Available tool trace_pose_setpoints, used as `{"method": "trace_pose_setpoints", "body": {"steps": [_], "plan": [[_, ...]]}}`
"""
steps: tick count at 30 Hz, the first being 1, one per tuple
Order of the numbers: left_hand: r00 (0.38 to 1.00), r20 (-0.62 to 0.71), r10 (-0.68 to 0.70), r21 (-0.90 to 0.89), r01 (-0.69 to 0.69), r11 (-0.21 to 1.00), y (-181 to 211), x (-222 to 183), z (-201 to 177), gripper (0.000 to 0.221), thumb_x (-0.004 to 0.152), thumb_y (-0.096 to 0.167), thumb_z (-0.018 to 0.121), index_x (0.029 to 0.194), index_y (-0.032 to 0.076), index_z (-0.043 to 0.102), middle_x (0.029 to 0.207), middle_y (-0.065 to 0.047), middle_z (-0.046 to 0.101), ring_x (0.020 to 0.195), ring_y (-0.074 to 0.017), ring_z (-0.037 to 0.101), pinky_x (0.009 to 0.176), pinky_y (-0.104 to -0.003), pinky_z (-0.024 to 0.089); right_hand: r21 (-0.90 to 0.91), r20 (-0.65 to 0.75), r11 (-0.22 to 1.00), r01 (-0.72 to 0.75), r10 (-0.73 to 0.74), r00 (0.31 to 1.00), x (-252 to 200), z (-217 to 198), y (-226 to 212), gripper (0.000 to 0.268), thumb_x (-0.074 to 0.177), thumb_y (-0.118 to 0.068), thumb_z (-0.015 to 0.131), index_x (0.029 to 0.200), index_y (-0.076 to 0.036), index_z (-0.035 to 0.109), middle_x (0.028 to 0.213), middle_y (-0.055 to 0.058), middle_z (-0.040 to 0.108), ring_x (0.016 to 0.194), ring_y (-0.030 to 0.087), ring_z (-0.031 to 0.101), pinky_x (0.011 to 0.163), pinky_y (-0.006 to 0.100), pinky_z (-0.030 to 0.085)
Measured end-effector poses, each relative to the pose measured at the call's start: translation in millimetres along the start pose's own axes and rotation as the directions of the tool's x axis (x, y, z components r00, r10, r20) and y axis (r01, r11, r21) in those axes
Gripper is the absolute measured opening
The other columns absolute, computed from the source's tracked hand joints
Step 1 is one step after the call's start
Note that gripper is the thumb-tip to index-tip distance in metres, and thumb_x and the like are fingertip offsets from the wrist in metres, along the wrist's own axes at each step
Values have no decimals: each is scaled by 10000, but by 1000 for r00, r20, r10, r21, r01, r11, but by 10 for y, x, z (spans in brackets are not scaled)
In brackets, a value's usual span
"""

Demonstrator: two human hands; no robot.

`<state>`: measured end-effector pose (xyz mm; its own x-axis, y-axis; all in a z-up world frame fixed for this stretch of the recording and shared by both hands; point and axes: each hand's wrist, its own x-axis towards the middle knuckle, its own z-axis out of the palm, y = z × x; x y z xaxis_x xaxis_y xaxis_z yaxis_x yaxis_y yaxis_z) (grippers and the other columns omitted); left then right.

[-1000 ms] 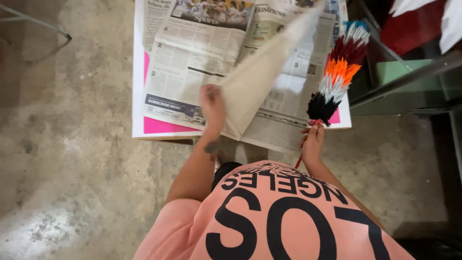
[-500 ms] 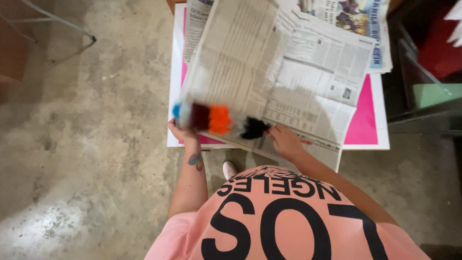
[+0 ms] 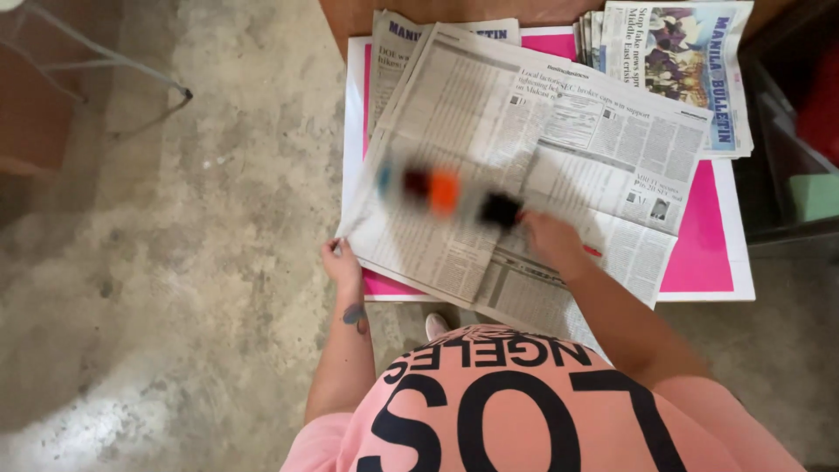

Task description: Dusting and sorting stacks of newspapers on a table.

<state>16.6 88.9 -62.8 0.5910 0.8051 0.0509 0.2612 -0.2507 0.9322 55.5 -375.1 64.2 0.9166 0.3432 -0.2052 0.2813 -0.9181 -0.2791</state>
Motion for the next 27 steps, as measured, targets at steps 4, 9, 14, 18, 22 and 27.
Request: {"method": "trace_pose_setpoints", "body": {"steps": [4, 9, 14, 18, 22, 27], "plan": [[999, 29, 40, 49, -42, 998, 20, 85, 53, 116, 925, 150, 732, 1008, 103, 667, 1008, -149, 683, 1089, -361, 644, 1009, -435, 453, 340, -110, 783, -521, 583, 805, 772, 773, 1094, 351, 1062, -339, 412, 1217, -88, 601, 1119, 262, 702, 1132, 467, 662, 954, 590, 504], [943, 74, 323, 361, -328, 873, 1065, -252, -111, 371, 824, 82, 714, 1174, 173, 632, 1116, -97, 636, 1099, -346, 627, 973, -457, 492, 310, -58, 786, -535, 578, 814, -21, 36, 528, 418, 1097, -379, 297, 1277, -65, 505, 1105, 321, 700, 1120, 542, 649, 944, 631, 500], [510, 479, 715, 359, -857, 370, 1801, -1049, 136, 517, 668, 167, 875, 1169, 196, 749, 1469, -235, 526, 1389, -459, 460, 1127, -569, 332, 171, -20, 587, -791, 805, 593, -470, 62, 1629, 542, 975, -460, 582, 1235, 15, 551, 1237, 309, 685, 1157, 457, 668, 963, 518, 548], [196, 676, 710, 53, -975, 217, 1774, -1980, 377, 238, 847, 165, 720, 1079, 124, 750, 1347, -233, 631, 1345, -419, 545, 1075, -561, 425, 117, -525, 645, -755, 686, 504, -948, 813, 2274, 407, 1092, -396, 496, 1035, -80, 746, 917, 228, 768, 887, 413, 757, 727, 519, 597], [149, 685, 713, -27, -973, 230, 1596, -2421, 441, 380, 884, 223, 629, 1236, 93, 688, 1379, -196, 620, 1315, -408, 574, 1088, -551, 441, 43, -105, 936, -351, 353, 930, -1988, 309, 1228, 332, 1026, -269, 377, 1231, -61, 533, 1093, 283, 706, 1035, 506, 694, 886, 615, 549], [164, 704, 691, 11, -975, 221, 1512, -2495, 508, 477, 931, 252, 566, 1381, 105, 621, 1419, -204, 600, 1354, -419, 540, 1098, -559, 415, -95, 135, 752, -652, 658, 741, -2775, 45, 1683, 723, 998, -534, 323, 1019, 32, 773, 989, 276, 783, 1056, 436, 737, 928, 555, 558]]}}
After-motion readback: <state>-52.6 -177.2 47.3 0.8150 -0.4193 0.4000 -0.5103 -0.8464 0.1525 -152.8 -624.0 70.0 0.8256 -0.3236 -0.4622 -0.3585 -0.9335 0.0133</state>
